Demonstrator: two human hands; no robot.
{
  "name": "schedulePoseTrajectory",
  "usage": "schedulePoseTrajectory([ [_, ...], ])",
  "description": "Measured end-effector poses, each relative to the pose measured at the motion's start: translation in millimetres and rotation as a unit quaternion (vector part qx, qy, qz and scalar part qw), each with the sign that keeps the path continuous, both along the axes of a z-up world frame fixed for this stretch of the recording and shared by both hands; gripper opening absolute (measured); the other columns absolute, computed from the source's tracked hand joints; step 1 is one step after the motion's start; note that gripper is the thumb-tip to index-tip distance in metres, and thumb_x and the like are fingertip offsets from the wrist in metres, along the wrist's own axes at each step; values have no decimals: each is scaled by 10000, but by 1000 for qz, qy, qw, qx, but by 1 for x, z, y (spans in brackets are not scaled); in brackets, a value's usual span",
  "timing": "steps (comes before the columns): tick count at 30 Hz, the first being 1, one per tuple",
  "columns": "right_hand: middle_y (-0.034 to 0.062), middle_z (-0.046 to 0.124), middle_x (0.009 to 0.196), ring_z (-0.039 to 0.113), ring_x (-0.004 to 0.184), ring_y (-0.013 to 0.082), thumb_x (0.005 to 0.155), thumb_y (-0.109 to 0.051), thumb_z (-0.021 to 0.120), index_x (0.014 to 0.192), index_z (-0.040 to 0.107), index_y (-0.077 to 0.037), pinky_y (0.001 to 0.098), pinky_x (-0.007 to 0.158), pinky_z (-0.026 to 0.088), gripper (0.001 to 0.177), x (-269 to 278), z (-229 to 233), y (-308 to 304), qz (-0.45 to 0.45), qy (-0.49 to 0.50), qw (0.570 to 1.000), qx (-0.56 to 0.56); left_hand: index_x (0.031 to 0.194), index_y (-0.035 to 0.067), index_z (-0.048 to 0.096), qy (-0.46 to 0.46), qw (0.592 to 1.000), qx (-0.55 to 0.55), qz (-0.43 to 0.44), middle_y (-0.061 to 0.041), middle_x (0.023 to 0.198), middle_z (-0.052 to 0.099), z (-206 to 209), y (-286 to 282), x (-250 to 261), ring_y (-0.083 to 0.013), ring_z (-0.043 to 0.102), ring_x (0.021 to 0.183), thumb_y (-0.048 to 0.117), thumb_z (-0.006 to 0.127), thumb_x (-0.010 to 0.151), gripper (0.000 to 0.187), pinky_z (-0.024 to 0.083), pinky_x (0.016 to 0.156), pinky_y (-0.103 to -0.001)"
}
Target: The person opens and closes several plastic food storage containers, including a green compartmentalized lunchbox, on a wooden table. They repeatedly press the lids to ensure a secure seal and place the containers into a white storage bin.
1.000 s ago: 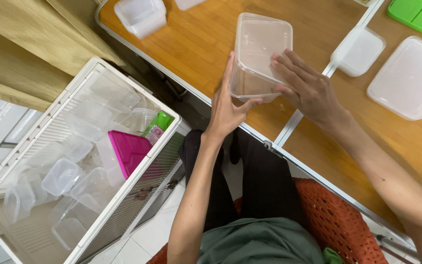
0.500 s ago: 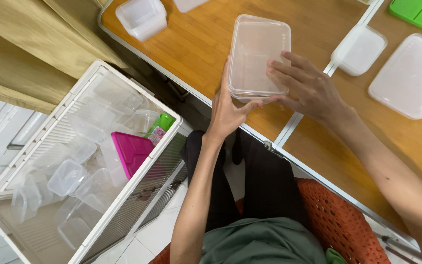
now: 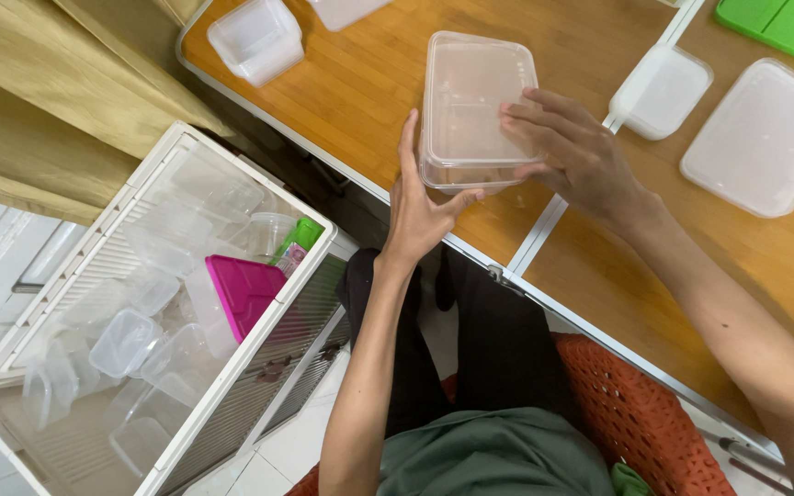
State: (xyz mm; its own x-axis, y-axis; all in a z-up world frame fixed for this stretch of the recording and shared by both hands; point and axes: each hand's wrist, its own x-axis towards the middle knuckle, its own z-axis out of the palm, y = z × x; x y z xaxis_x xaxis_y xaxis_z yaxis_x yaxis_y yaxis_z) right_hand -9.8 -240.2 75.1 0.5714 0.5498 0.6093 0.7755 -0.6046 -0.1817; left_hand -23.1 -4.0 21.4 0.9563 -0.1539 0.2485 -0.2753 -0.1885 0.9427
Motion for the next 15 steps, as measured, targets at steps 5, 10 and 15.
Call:
schedulePoseTrajectory([
  [5,57,638,1448,573,1422,301,995,-382,623,1371,644,-51,441,1171,538,502,-1,5,-11,-12,20,999,28,1632,140,152,-94,995,30,7,-241,1636,396,0,-1,-2,-397,530,1438,221,942,723,1207,497,1179,-498],
  [10,74,644,1422,566,1400,297,960,-424,659,1321,647,-48,437,1158,539,522,2,5,-12,12,-21,1000,-1,1569,108,215,-60,996,60,19,-243,1526,491,7,-5,-5,-372,564,1373,242,967,703,1154,497,1142,-481],
  [15,98,647,1420,548,1383,310,918,-383,777,1325,653,-18,430,1142,525,561,-1,-3,-11,13,-51,998,-18,1568,85,229,21,1000,3,-5,-234,1457,585,14,-8,-12,-304,648,1328,238,930,733,1102,556,1132,-416],
])
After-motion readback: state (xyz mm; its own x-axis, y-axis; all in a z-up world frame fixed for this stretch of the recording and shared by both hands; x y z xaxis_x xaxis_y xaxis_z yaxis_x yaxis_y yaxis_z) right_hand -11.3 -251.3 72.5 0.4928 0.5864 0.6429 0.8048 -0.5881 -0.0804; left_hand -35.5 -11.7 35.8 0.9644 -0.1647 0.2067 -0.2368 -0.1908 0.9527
